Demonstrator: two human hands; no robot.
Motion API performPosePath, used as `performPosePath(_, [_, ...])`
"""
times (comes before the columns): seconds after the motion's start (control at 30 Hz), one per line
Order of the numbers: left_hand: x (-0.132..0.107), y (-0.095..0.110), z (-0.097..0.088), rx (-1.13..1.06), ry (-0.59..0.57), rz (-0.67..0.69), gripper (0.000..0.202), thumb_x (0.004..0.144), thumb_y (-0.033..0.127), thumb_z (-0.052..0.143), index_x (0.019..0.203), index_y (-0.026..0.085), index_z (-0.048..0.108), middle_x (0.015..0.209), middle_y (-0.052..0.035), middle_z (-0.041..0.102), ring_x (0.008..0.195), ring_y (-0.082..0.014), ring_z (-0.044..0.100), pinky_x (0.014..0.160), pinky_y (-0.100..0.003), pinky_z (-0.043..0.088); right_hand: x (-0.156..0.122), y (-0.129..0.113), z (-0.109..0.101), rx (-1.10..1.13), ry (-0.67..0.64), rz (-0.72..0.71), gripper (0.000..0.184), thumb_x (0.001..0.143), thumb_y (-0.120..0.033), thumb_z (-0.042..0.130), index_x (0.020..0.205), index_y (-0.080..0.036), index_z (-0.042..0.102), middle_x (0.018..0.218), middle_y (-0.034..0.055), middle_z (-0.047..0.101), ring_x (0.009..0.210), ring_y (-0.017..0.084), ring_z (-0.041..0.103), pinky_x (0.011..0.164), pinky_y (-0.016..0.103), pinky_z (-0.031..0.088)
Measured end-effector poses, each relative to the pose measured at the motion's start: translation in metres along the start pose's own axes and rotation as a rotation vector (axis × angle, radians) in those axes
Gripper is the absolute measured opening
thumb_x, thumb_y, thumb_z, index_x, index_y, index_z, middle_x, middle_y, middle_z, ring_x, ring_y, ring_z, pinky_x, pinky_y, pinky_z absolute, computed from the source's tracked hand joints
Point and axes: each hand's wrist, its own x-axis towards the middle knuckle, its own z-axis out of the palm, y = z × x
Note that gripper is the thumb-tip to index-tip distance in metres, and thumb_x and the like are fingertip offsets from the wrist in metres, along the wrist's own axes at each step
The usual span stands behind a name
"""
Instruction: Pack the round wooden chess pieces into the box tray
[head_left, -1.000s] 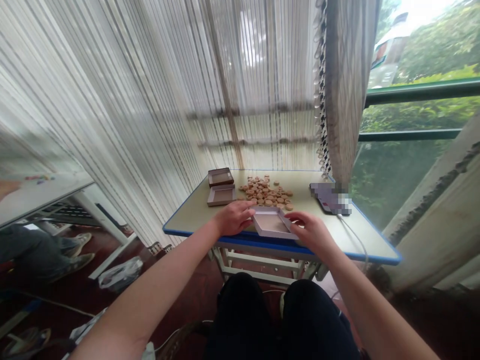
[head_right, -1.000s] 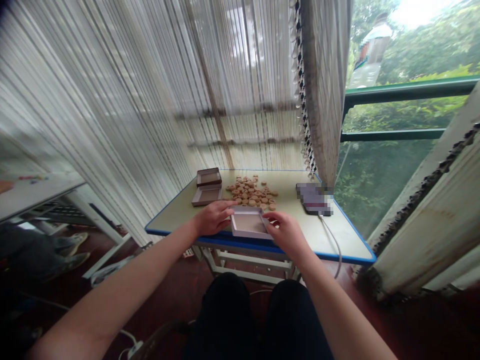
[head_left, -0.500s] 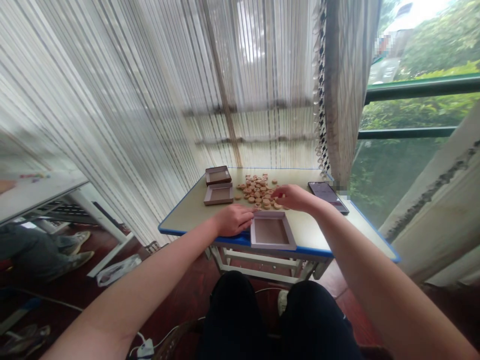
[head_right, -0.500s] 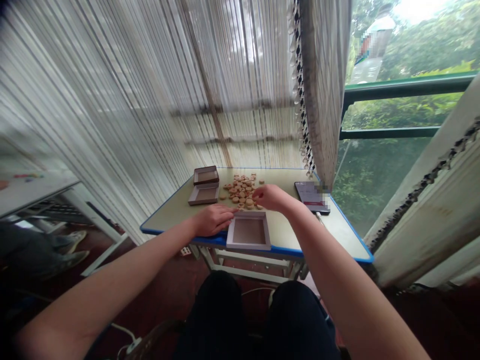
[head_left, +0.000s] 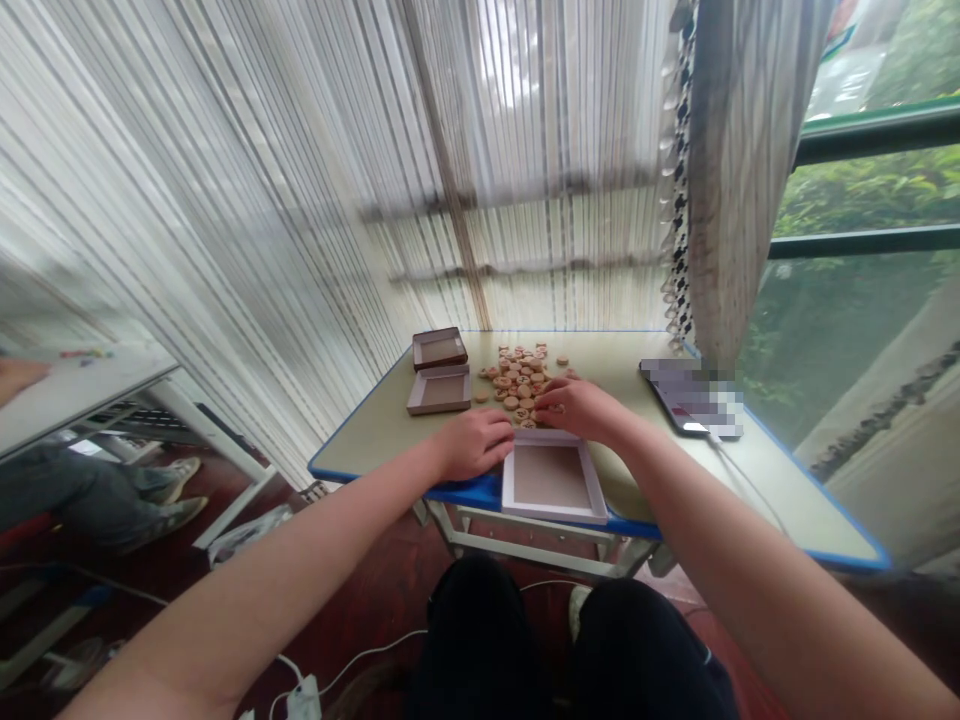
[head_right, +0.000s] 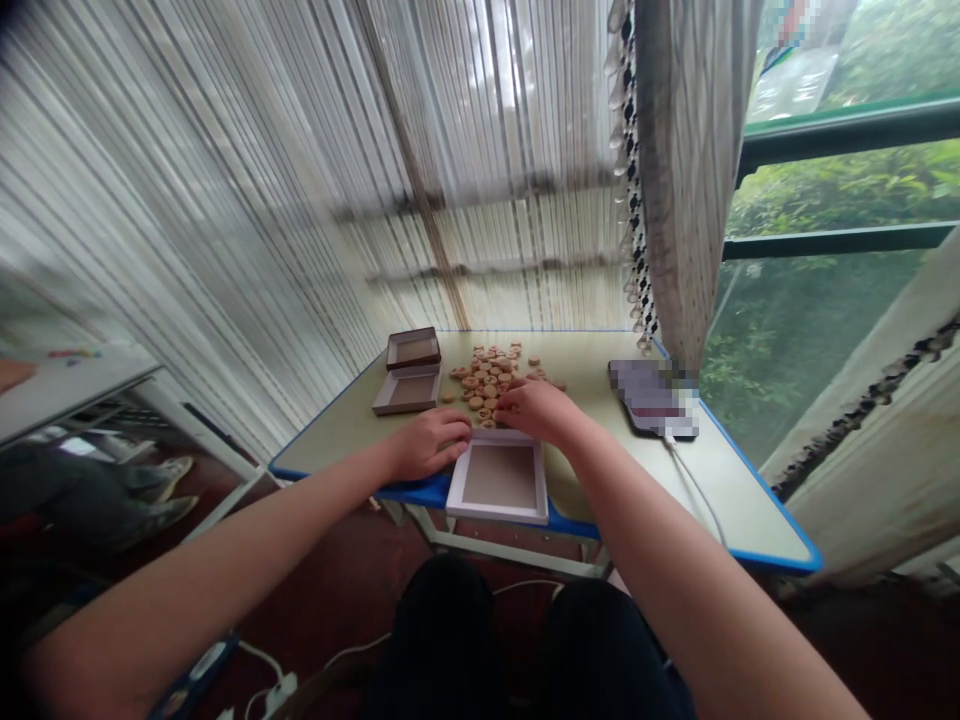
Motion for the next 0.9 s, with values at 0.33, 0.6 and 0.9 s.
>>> performPosePath(0.33, [0.008,-0.01,0.01,0.014,0.039,-0.145,0.025,0.088,0.031,0.039,0.091,0.018,0.06,0.093,-0.0072,0.058,0.091,-0.0188,0.054,0.084,-0.031,0.042,0.007,0.016,0.001,0.056,0.038,0.185,0.028,0.083,-0.036,0.051,0.079,-0.018,0.072,0.09,0.0075,0.065,0.084,0.018,0.058,0.077,0.026,0.042])
performPosePath(0.6, [0.046,-0.021,0.003,-0.093,0.285,-0.299,0.024,0.086,0.032,0.043,0.1,0.018,0.057,0.096,-0.0061,0.057,0.074,-0.0137,0.056,0.071,-0.027,0.045,-0.002,0.02,-0.004,0.181,0.123,0.373,0.034,0.085,-0.041,0.046,0.084,-0.017,0.07,0.091,0.0086,0.064,0.083,0.018,0.059,0.075,0.026,0.043])
performPosePath(0.9, [0.08,-0.057,0.015,-0.101,0.219,-0.17,0.018,0.078,0.022,0.052,0.088,0.019,0.066,0.085,-0.0046,0.062,0.079,-0.0154,0.057,0.076,-0.029,0.046,0.006,0.014,-0.003,0.168,-0.013,0.118,0.028,0.083,-0.036,0.051,0.073,-0.022,0.072,0.094,0.005,0.064,0.095,0.019,0.055,0.092,0.033,0.034])
